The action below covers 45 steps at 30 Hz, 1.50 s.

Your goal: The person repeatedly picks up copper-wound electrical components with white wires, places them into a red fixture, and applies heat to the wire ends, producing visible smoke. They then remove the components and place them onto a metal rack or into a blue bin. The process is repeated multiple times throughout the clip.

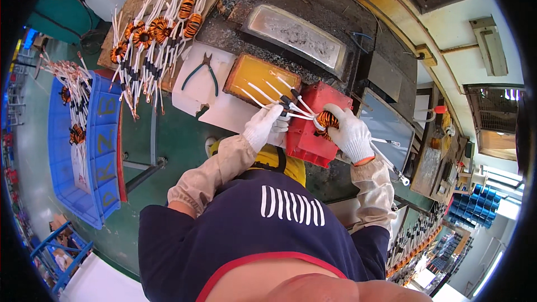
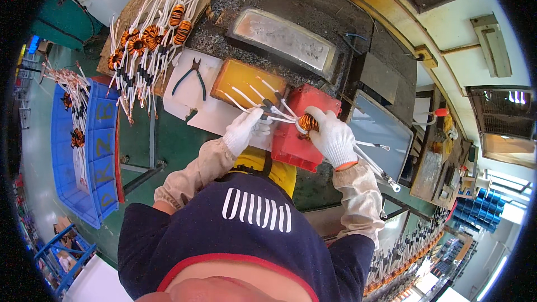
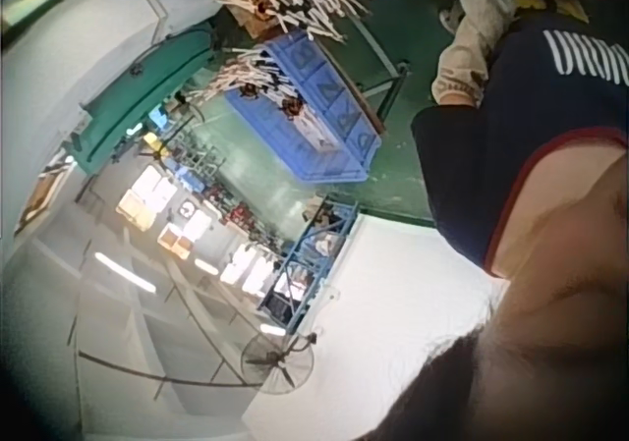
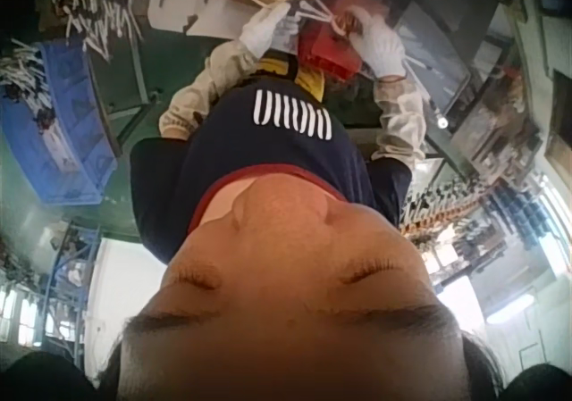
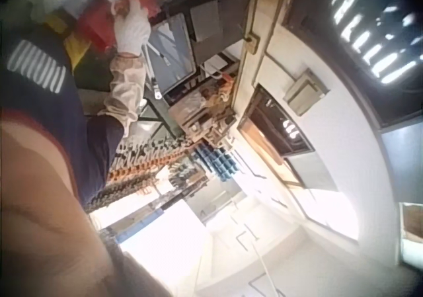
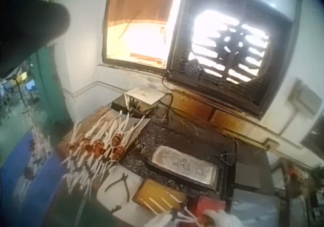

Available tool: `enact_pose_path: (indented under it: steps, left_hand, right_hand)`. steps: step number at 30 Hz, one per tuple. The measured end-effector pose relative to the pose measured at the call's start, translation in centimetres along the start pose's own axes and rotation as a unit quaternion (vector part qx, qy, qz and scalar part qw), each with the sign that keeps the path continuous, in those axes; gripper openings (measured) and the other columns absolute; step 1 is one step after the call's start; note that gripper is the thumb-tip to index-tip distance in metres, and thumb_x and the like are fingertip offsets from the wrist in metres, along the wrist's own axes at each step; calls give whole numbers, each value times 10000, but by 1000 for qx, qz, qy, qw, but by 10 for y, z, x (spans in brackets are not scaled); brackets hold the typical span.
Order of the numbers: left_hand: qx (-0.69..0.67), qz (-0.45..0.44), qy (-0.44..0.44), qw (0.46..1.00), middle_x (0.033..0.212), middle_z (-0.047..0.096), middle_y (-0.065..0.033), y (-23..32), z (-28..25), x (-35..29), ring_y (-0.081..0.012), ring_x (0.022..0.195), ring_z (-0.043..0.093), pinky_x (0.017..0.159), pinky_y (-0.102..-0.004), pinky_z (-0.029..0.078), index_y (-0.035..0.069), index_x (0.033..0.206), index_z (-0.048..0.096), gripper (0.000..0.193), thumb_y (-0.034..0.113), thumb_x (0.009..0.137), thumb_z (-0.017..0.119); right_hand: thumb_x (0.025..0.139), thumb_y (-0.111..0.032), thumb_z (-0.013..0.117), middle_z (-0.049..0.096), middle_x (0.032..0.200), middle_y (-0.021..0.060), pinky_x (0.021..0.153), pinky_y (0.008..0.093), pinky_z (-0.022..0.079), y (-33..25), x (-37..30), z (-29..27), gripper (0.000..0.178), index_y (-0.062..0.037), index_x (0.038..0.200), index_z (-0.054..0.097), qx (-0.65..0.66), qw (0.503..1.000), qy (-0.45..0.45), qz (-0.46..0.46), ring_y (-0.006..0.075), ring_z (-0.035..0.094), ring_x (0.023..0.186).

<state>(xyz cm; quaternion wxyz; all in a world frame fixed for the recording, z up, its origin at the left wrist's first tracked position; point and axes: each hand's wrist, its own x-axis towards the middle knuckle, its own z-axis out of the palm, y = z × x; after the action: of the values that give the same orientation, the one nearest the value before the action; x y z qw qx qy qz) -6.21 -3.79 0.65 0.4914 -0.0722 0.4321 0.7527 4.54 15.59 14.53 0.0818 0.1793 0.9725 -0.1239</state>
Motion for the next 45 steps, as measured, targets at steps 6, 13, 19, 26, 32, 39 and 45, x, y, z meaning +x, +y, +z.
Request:
enact_pose_path:
  steps: [6, 13, 19, 26, 32, 39, 45]
  left_hand:
    - [-41, -5, -12, 999, 1094, 663, -107, -4, -6, 4, -187, 896, 647, 808, -346, 542, 67, 1271, 516, 375, 294, 978, 570]
    - [-47, -14, -30, 998, 1111, 664, -110, -4, -13, 9, -192, 908, 651, 808, -348, 543, 84, 1266, 528, 347, 278, 981, 566]
    - [-65, -24, -44, 997, 1126, 661, -113, -8, -20, 14, -205, 953, 656, 815, -355, 545, 88, 1270, 533, 343, 272, 982, 563]
    - [-57, -20, -49, 997, 1094, 661, -67, -9, -20, 14, -153, 902, 631, 814, -332, 543, 91, 1214, 563, 315, 308, 985, 551]
    - [-38, -32, -51, 997, 1144, 650, -112, -7, -23, 13, -201, 988, 643, 823, -358, 545, 80, 1282, 526, 365, 293, 987, 554]
    - [-29, -35, -53, 998, 1130, 650, -104, -4, -20, 10, -194, 962, 641, 816, -352, 545, 85, 1271, 533, 351, 292, 988, 551]
    - [-12, -16, -62, 998, 1113, 654, -98, -2, -14, 12, -186, 894, 654, 792, -352, 554, 85, 1248, 543, 323, 275, 987, 556]
  right_hand:
    - [761, -159, 669, 611, 920, 193, 675, 474, 532, -4, 2, -2, 444, -222, 1189, 566, -7, 1000, -7, 2, 408, 648, 762]
    - [761, -165, 671, 610, 902, 197, 667, 472, 533, -8, 2, 1, 427, -216, 1172, 568, -19, 1000, -7, 12, 406, 651, 759]
    - [759, -162, 669, 611, 896, 194, 653, 467, 534, -12, 3, 1, 431, -208, 1174, 565, -40, 999, -6, 15, 393, 655, 759]
    - [763, -165, 671, 609, 893, 189, 651, 468, 533, -13, 2, 3, 426, -205, 1174, 563, -46, 999, -4, 14, 391, 656, 755]
    - [765, -167, 673, 606, 897, 184, 643, 466, 532, -13, 0, 3, 431, -210, 1179, 564, -41, 999, 1, 10, 387, 656, 746]
    - [758, -163, 679, 604, 897, 180, 635, 462, 529, -10, -7, 8, 449, -219, 1188, 564, -33, 999, 23, 17, 384, 656, 747]
    - [747, -146, 686, 600, 942, 166, 659, 450, 533, -3, -21, 15, 482, -235, 1203, 558, 17, 997, 66, 41, 375, 653, 780]
